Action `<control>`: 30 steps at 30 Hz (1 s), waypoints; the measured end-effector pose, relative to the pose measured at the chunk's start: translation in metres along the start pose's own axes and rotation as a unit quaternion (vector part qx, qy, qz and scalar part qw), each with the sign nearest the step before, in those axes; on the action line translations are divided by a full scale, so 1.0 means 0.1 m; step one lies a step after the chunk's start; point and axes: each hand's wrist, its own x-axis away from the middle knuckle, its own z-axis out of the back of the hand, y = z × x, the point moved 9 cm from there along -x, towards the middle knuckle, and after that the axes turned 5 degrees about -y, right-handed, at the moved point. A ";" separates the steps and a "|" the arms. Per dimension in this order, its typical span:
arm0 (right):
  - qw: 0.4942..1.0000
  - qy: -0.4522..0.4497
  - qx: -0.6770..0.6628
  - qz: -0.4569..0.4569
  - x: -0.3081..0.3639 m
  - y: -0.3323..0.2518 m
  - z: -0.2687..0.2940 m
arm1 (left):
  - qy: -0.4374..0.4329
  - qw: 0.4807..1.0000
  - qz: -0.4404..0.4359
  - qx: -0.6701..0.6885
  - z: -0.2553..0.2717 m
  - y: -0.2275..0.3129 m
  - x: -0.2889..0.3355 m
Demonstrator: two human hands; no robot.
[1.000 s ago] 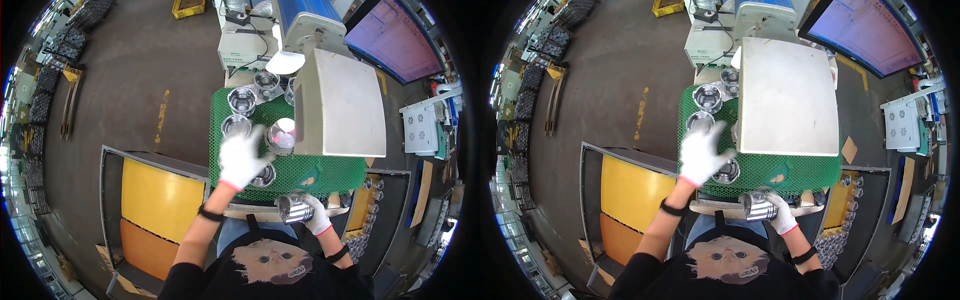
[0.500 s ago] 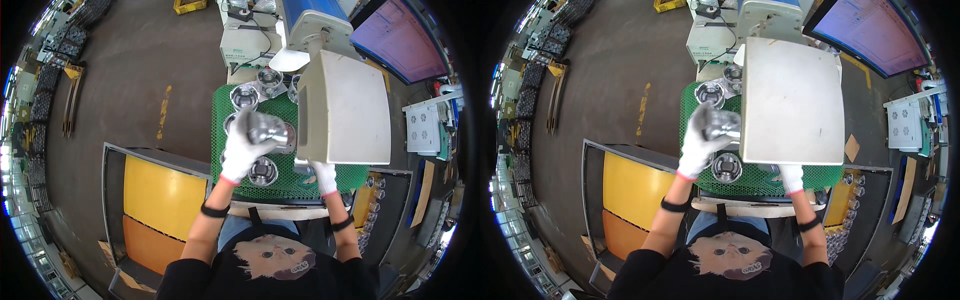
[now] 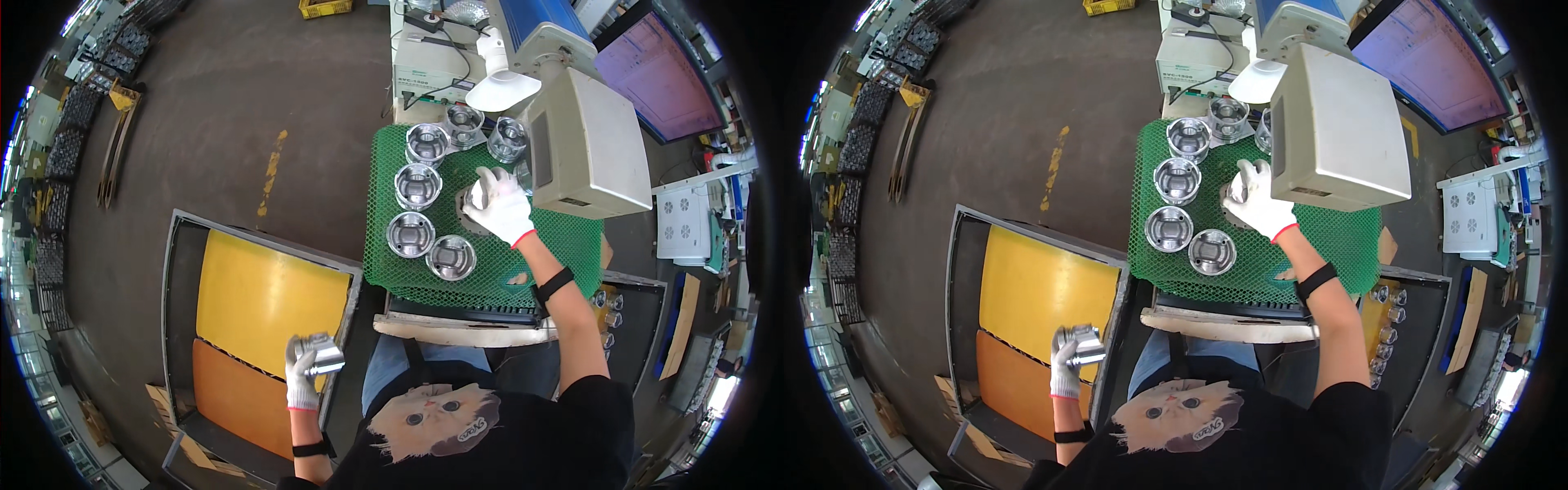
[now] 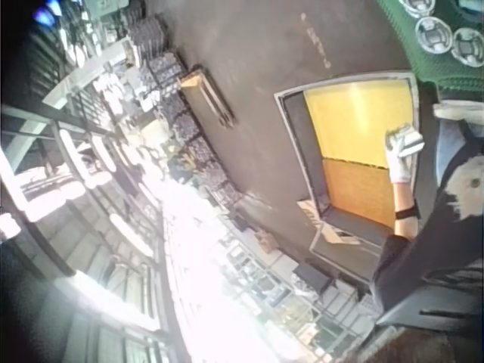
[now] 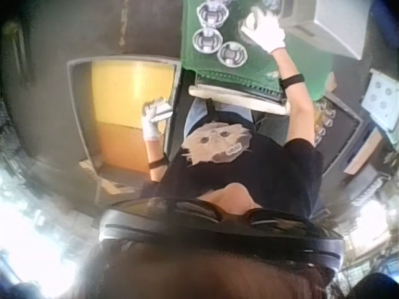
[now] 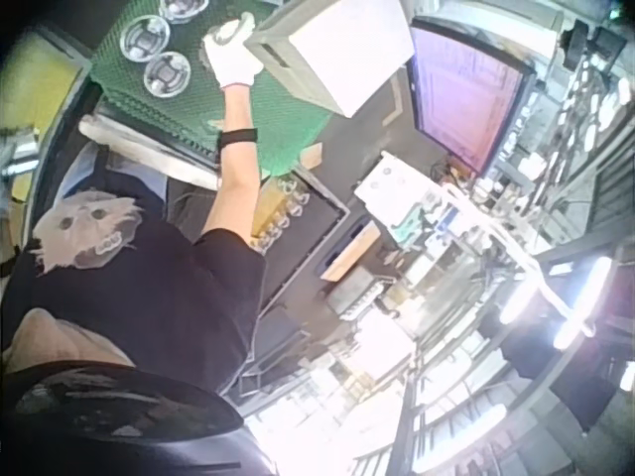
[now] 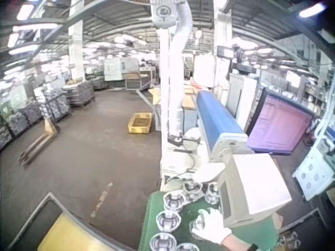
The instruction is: The recorder is inspecting and sorting metal engine pistons, placing them under a measurement device and then into a transport bin.
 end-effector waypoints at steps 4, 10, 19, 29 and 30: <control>0.988 0.038 0.062 0.136 -0.07 -0.34 0.16 | 0.051 0.998 -0.020 0.008 0.68 -0.23 0.22; 0.994 0.004 0.005 -0.105 -0.06 -0.04 -0.04 | -0.066 0.997 0.025 0.029 0.06 -0.20 0.10; 0.923 0.018 -0.355 -0.145 1.68 -0.45 0.00 | -0.250 0.864 -0.230 -0.372 -1.30 0.08 0.06; 0.274 -0.159 -0.864 -0.391 2.67 -1.35 -0.21 | -0.427 0.800 -0.239 -0.348 -2.46 -0.04 1.11; 0.246 -0.158 -0.877 -0.382 2.69 -1.35 -0.22 | -0.431 0.870 -0.101 -0.216 -2.39 -0.17 0.93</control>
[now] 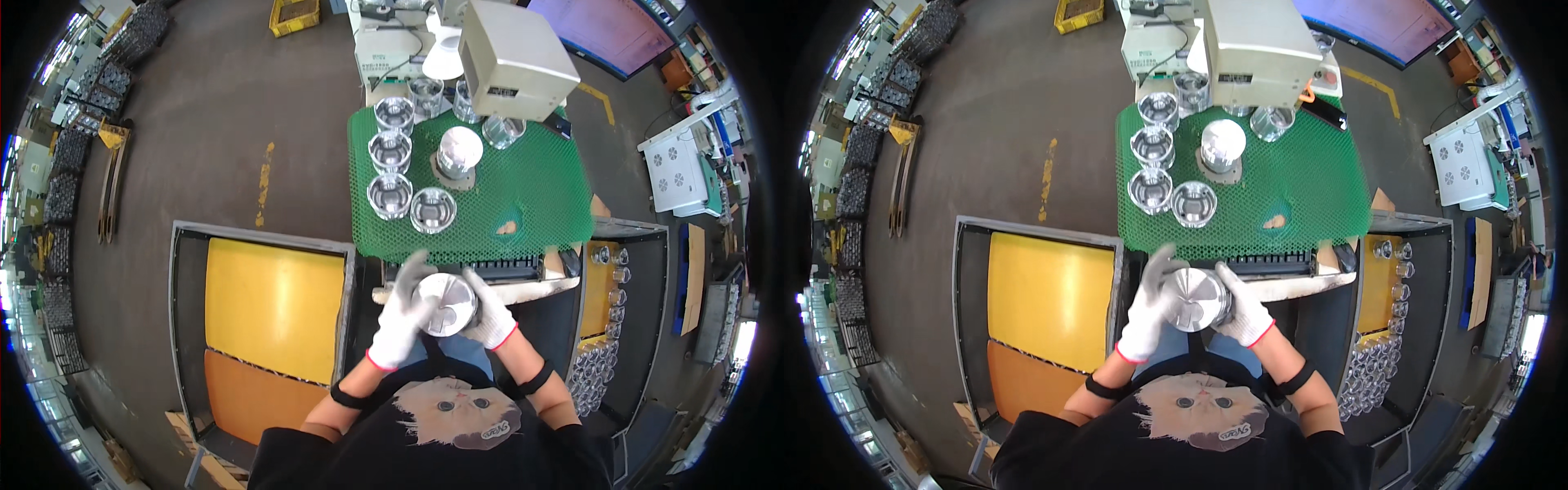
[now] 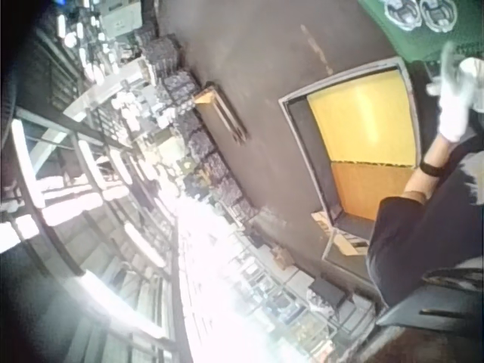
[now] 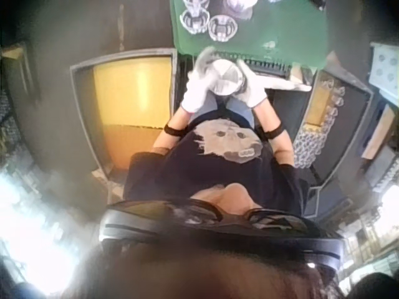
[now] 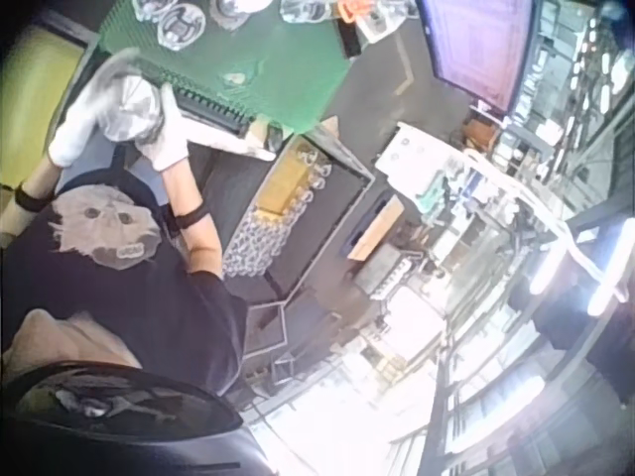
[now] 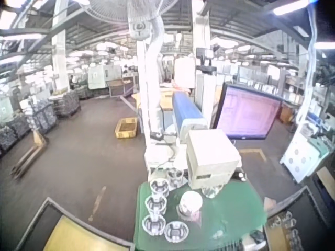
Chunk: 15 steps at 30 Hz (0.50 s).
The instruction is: The recorder is inspecting and sorting metal engine pistons, placing them under a measurement device and then into a transport bin.
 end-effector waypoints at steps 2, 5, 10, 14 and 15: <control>0.999 0.026 -0.020 -0.042 0.10 0.03 -0.08 | 0.050 0.970 0.061 0.228 0.06 -0.38 -0.03; 0.997 0.030 -0.024 -0.065 0.13 0.04 -0.11 | 0.053 0.936 0.083 0.339 -0.12 -0.61 -0.01; 0.997 0.027 0.007 -0.076 0.13 -0.04 -0.25 | 0.068 0.904 0.062 0.417 -0.15 -0.60 0.02; 0.995 0.045 0.046 -0.077 -0.09 0.00 -0.06 | 0.084 0.909 0.094 0.396 0.07 -0.92 0.04; 0.988 0.000 0.139 -0.064 -0.18 -0.03 -0.09 | 0.160 0.907 0.173 0.349 0.28 -1.33 0.11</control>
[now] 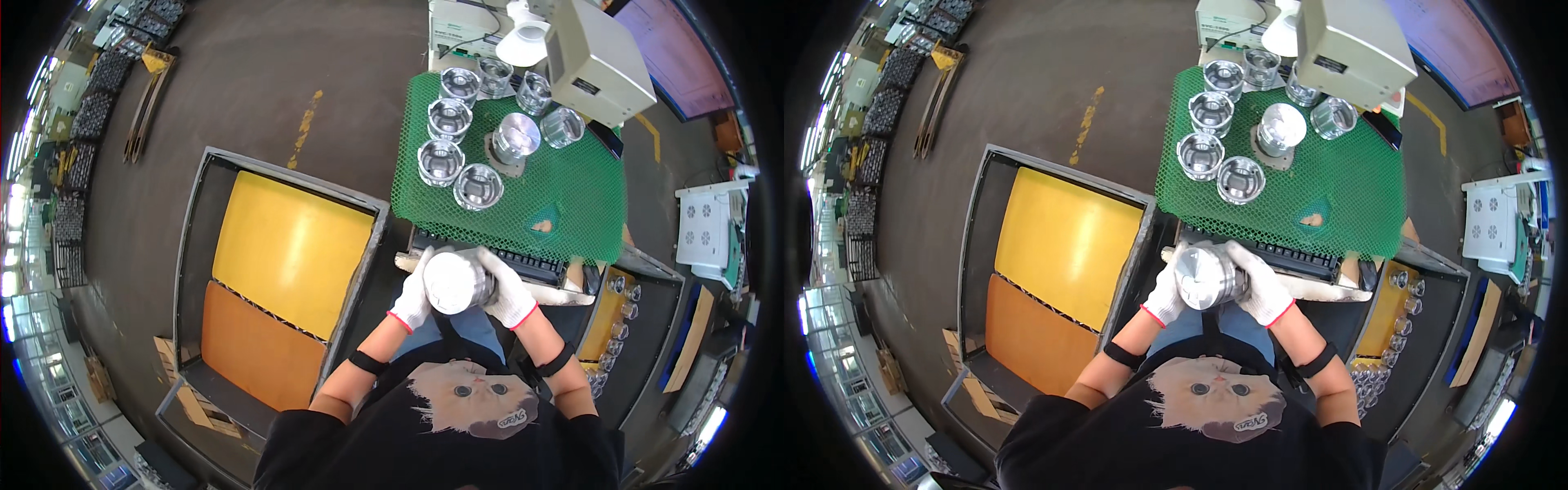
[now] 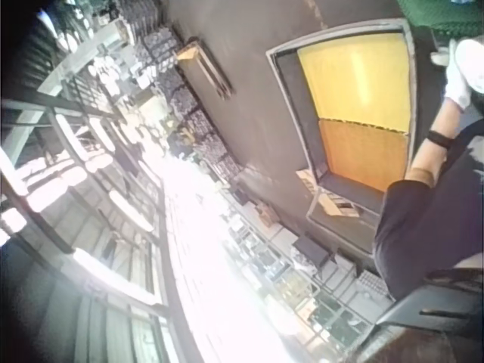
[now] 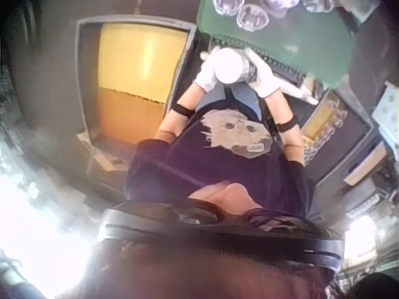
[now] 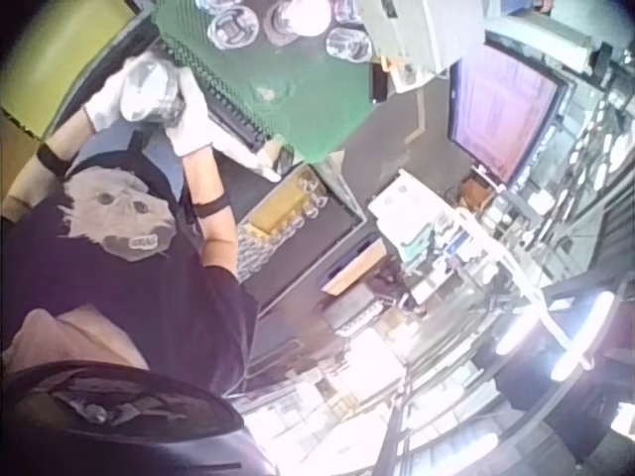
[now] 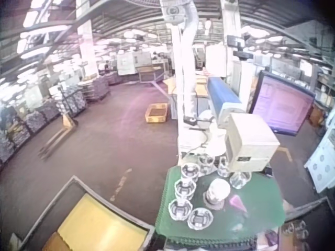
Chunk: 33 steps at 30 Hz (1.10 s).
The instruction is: The recorder is inspecting and sorting metal engine pistons, placing them under a measurement device and then into a transport bin.
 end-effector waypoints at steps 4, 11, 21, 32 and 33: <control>0.778 0.050 0.612 0.131 -0.17 -0.23 -0.23 | 0.029 0.989 0.109 -0.093 0.55 -0.18 -0.01; 0.363 0.085 0.883 0.286 -0.85 -0.12 -0.64 | -0.049 0.992 0.110 0.025 0.47 -0.10 -0.60; 0.346 0.272 0.841 0.315 -0.59 -0.87 -1.04 | -0.024 0.989 0.143 -0.025 0.58 0.36 -0.88; 0.436 0.372 0.808 0.135 -1.29 -0.95 -0.52 | -0.111 0.864 0.191 -0.453 0.83 1.00 -1.10; 0.450 0.368 0.802 0.138 -1.30 -0.95 -0.54 | -0.144 0.789 0.208 -0.560 0.74 1.25 -1.10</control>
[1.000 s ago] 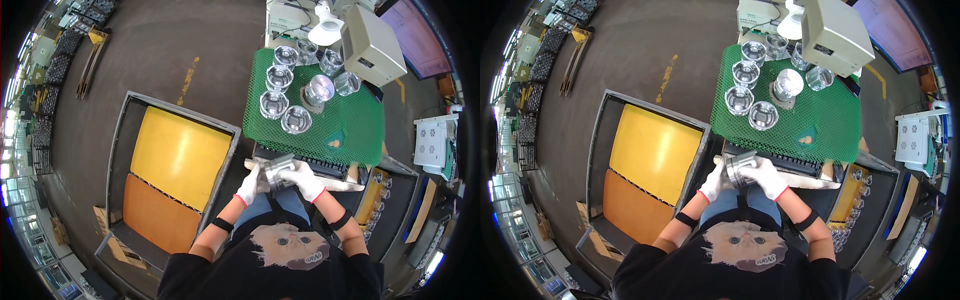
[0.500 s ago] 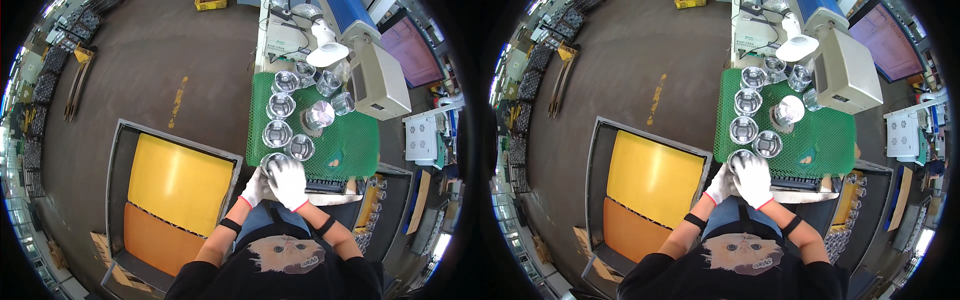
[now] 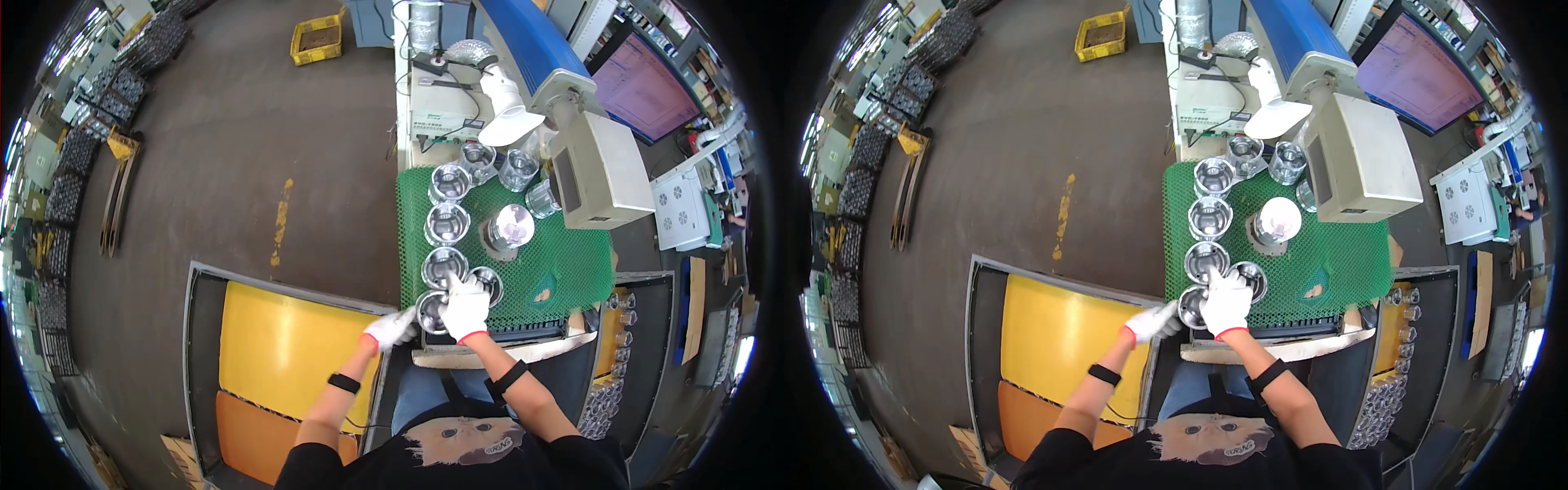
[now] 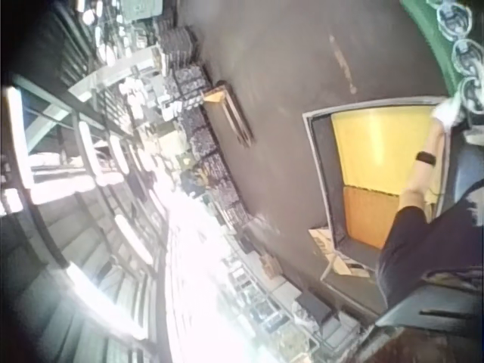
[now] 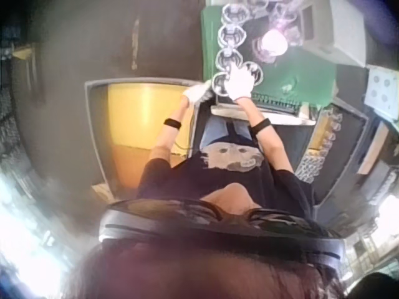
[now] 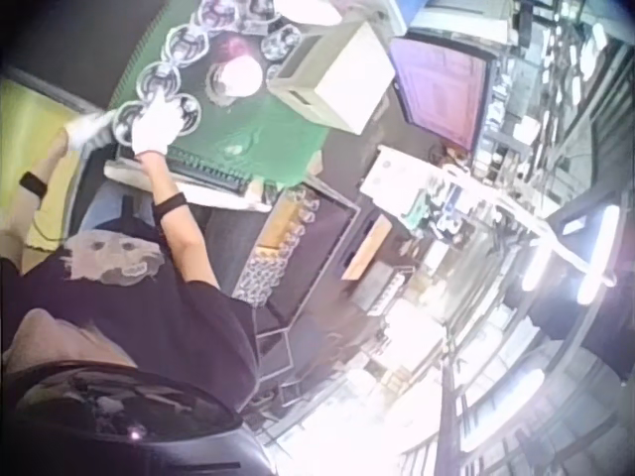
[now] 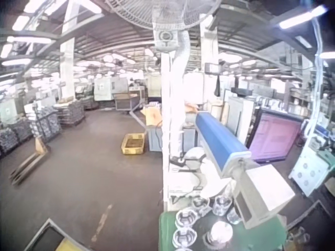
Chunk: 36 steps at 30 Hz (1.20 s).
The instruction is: The recorder is inspecting and sorting metal engine pistons, placing them under a measurement device and then into a transport bin.
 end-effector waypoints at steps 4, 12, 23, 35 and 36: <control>0.998 0.061 -0.011 0.020 0.02 0.01 0.00 | 0.322 0.845 -0.191 -0.383 0.71 1.75 0.61; 0.987 -0.004 -0.040 0.158 0.56 0.10 0.09 | 0.373 0.598 -0.255 -0.662 0.54 3.04 -0.42; 0.993 -0.108 0.030 -0.026 2.29 1.68 -0.14 | 0.354 0.567 -0.245 -0.703 0.53 3.03 -0.52; 0.994 -0.091 -0.008 0.055 3.23 2.39 -0.51 | 0.556 0.644 -0.151 -0.503 -1.45 0.44 1.89; 0.991 -0.097 -0.007 0.087 3.19 2.41 -0.66 | 0.553 0.671 -0.087 -0.486 -1.69 0.01 2.02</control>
